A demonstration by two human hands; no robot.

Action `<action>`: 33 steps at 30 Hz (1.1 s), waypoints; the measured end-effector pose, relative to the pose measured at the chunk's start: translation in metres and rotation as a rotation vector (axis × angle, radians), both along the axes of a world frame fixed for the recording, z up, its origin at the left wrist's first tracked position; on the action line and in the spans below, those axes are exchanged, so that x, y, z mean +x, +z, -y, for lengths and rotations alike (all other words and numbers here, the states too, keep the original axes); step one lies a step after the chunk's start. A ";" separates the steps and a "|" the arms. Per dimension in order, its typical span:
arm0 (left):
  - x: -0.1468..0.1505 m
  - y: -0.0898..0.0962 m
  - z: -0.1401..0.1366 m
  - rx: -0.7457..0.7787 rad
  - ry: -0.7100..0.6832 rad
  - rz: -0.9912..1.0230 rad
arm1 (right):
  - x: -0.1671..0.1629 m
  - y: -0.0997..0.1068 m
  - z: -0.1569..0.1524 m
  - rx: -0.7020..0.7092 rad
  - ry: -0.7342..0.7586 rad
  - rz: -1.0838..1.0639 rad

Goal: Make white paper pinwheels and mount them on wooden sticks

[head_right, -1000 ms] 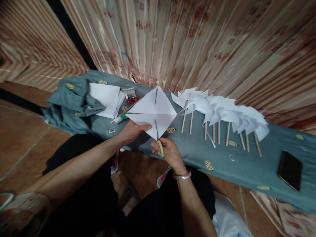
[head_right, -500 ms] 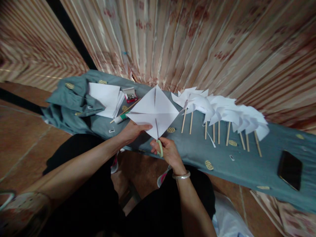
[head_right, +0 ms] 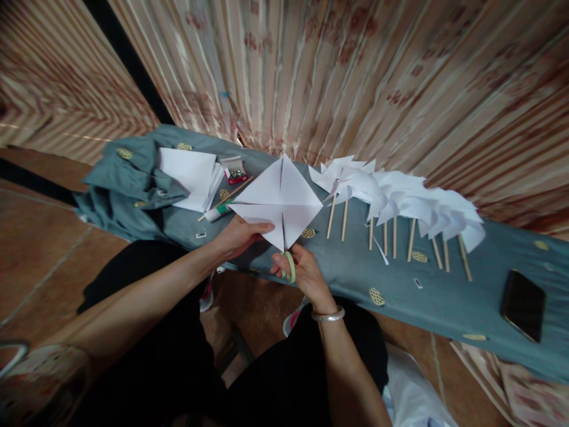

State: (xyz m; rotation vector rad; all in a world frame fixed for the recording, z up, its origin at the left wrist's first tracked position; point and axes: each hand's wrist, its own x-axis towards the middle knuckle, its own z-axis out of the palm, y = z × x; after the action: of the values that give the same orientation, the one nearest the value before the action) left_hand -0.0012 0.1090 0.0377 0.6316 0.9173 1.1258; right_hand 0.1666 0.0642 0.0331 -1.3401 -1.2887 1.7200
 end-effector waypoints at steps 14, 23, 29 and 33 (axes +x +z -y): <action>0.002 -0.002 0.001 0.025 -0.006 -0.016 | -0.001 0.001 -0.002 0.034 -0.032 0.071; 0.002 -0.002 0.003 0.038 -0.019 -0.040 | -0.001 0.002 -0.002 0.036 -0.010 0.083; 0.002 -0.002 0.003 0.053 -0.026 -0.032 | -0.002 0.002 -0.001 0.051 -0.025 0.082; 0.002 -0.002 0.003 0.061 -0.027 -0.031 | -0.001 0.001 -0.001 0.055 -0.011 0.093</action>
State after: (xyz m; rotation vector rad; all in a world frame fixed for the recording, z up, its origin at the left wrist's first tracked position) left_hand 0.0011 0.1064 0.0355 0.7112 0.9006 1.1262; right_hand 0.1652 0.0657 0.0337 -1.4073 -1.3672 1.6197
